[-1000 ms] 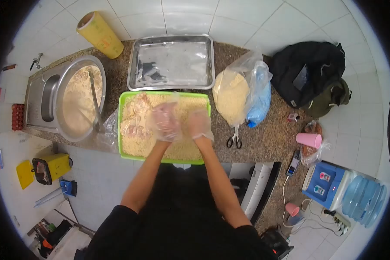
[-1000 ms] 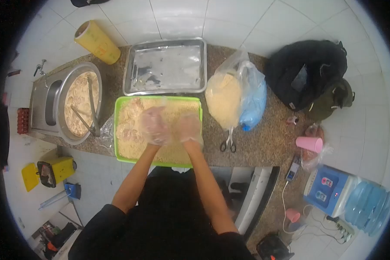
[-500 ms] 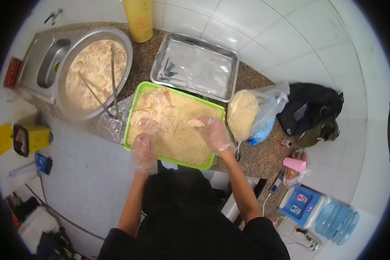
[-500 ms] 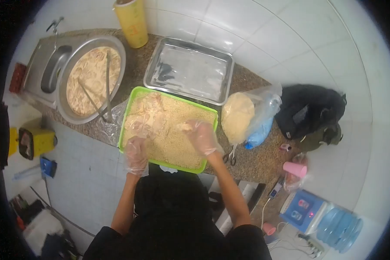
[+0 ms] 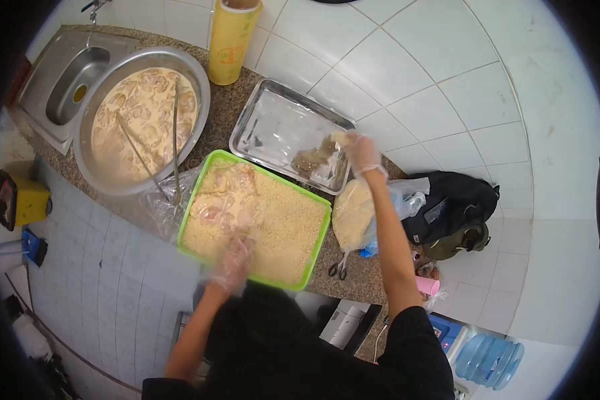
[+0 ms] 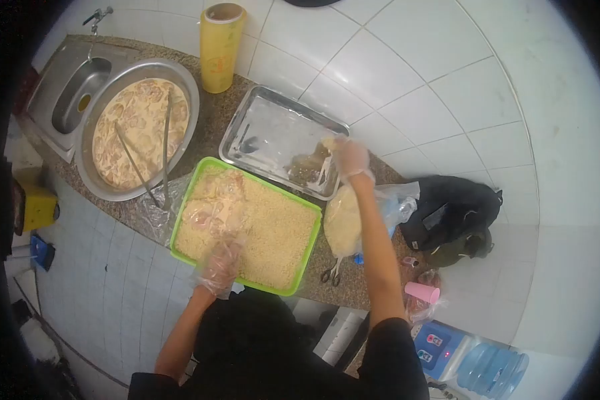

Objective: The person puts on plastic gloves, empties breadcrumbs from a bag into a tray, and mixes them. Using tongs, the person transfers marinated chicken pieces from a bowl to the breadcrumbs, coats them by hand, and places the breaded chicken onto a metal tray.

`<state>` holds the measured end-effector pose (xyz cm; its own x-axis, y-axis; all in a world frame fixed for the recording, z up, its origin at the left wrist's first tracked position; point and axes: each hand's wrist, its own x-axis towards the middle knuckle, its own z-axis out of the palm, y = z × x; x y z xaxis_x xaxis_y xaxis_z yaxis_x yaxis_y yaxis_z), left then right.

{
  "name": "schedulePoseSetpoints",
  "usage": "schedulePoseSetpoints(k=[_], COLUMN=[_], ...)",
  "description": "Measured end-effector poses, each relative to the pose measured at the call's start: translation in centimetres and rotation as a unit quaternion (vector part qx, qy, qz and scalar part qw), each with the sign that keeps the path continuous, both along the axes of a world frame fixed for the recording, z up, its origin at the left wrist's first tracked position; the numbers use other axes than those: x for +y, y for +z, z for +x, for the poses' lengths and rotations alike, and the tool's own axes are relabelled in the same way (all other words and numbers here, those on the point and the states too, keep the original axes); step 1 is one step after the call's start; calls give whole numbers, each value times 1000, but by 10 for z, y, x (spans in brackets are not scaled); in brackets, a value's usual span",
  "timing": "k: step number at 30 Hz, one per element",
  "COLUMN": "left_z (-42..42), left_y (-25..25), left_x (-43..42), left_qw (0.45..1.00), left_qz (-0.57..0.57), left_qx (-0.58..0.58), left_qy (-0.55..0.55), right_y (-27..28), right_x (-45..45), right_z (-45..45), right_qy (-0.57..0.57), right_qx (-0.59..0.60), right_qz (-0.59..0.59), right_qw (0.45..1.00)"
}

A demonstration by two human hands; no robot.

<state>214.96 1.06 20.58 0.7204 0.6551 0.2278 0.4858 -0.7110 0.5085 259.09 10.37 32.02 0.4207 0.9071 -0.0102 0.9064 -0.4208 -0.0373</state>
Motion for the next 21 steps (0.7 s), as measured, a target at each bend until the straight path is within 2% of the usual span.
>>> schedulePoseSetpoints(k=[1,3,4,5,7,8,10,12,13,15,17,20,21], left_z=[5,15,21,24,30,34,40,49,47,49,35,10,4], left_y=[0,20,31,39,49,40,8,6,10,22,43,46,47], left_x=[-3,-6,-6,-5,-9,-15,-34,-36,-34,-16,-4,12,13], left_qw=[999,981,960,949,915,925,940,935,939,953,956,963,964], left_qz=[17,-82,-131,-193,-320,-307,-286,-314,-306,-273,-247,-222,-221], left_qx=[21,164,234,236,239,218,183,168,156,117,139,123,112], left_qy=[-18,-63,-81,-74,-57,-55,-40,2,24,64,74,90,99], right_y=[-23,-60,-57,-47,-32,-33,-78,-104,-113,-112,-88,-56,-71], right_x=[-9,-39,-57,-79,-126,-151,-186,-210,-202,-170,-152,-126,-117], right_z=[3,-9,-36,-72,-131,-154,-191,-228,-238,-245,-250,-235,-237], right_qy=[5,15,28,44,-19,-43,-60,-70,-73,-95,-142,-174,-151], right_qx=[14,46,70,95,185,237,185,219,270,395,539,352,300], right_qz=[5,18,83,146,83,43,-4,-1,40,103,130,123,145], right_qw=[1000,999,994,984,979,970,981,973,959,908,820,911,931])
